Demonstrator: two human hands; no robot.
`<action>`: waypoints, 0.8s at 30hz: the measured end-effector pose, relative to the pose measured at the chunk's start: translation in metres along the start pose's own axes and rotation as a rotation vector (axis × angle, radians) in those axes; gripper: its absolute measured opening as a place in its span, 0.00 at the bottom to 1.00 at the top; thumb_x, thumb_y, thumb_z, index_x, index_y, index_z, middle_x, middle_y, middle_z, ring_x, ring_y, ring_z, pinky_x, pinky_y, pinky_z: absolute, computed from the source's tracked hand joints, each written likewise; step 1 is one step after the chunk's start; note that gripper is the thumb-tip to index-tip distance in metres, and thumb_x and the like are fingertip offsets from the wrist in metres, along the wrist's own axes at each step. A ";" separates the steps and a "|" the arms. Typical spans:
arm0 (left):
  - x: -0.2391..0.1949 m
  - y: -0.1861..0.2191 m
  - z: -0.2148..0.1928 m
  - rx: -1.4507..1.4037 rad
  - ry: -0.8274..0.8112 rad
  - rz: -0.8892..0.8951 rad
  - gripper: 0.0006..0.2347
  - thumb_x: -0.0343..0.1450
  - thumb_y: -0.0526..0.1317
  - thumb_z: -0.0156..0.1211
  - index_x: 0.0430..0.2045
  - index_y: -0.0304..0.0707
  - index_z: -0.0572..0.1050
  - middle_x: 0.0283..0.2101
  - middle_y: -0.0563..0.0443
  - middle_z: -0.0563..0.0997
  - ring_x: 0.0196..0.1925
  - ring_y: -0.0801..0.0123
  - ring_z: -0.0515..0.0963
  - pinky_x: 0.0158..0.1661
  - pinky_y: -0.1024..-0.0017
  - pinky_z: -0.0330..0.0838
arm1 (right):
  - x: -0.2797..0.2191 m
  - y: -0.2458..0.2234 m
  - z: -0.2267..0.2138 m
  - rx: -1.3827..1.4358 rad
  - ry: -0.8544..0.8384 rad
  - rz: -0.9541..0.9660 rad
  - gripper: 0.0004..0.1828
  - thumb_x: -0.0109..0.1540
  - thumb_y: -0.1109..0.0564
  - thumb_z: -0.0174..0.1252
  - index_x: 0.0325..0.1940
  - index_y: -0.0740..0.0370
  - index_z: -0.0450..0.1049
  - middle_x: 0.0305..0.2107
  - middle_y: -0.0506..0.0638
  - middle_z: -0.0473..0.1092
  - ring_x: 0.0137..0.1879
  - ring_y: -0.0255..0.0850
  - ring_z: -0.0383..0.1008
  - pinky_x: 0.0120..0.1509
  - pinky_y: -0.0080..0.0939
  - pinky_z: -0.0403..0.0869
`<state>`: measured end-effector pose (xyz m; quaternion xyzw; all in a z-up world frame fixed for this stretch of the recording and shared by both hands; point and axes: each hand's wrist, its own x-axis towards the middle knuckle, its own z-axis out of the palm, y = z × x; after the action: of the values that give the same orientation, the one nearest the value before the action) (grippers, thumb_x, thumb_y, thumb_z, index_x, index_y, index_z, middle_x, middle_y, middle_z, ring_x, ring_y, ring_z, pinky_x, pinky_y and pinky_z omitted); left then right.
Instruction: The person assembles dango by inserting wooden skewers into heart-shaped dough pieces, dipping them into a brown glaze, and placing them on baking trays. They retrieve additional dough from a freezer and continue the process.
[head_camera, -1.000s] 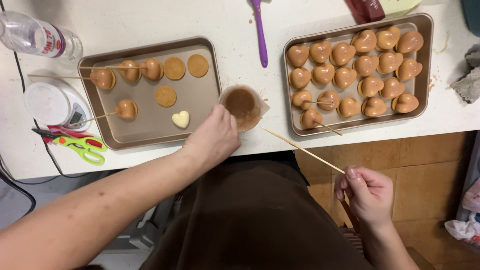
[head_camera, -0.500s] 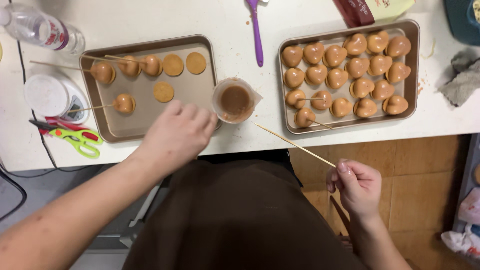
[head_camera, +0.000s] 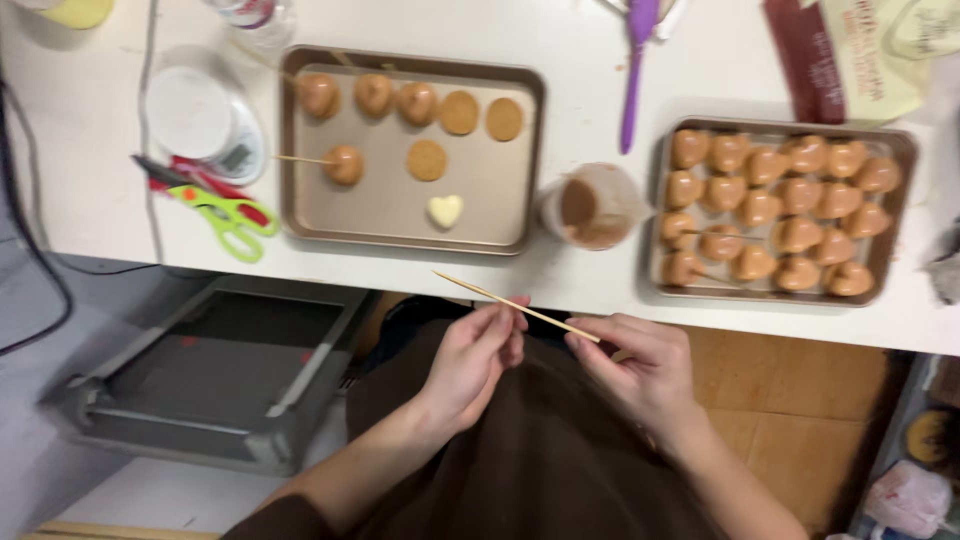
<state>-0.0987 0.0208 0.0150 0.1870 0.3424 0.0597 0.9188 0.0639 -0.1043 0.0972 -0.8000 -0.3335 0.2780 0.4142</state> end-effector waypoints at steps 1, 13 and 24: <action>0.002 0.006 -0.007 -0.089 0.004 0.014 0.12 0.78 0.41 0.57 0.49 0.31 0.75 0.36 0.56 0.76 0.34 0.75 0.71 0.36 0.74 0.65 | 0.003 -0.008 0.012 -0.011 0.006 0.009 0.08 0.57 0.63 0.68 0.39 0.67 0.83 0.24 0.50 0.78 0.24 0.32 0.74 0.28 0.30 0.70; 0.063 0.041 -0.054 -0.355 -0.143 -0.324 0.04 0.79 0.42 0.58 0.37 0.45 0.76 0.32 0.63 0.72 0.33 0.78 0.69 0.38 0.74 0.66 | 0.050 -0.001 0.171 0.670 0.402 -0.155 0.20 0.75 0.46 0.50 0.51 0.68 0.73 0.53 0.59 0.72 0.63 0.53 0.72 0.73 0.51 0.70; 0.079 0.046 -0.067 -0.488 -0.072 -0.484 0.09 0.78 0.45 0.58 0.44 0.43 0.79 0.36 0.62 0.77 0.35 0.80 0.70 0.42 0.77 0.67 | 0.083 0.021 0.169 0.803 0.324 -0.312 0.31 0.69 0.34 0.41 0.21 0.55 0.48 0.12 0.45 0.48 0.22 0.37 0.46 0.29 0.44 0.50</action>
<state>-0.0817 0.1028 -0.0622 -0.1229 0.3197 -0.0864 0.9355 -0.0003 0.0306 -0.0198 -0.5496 -0.2466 0.1908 0.7751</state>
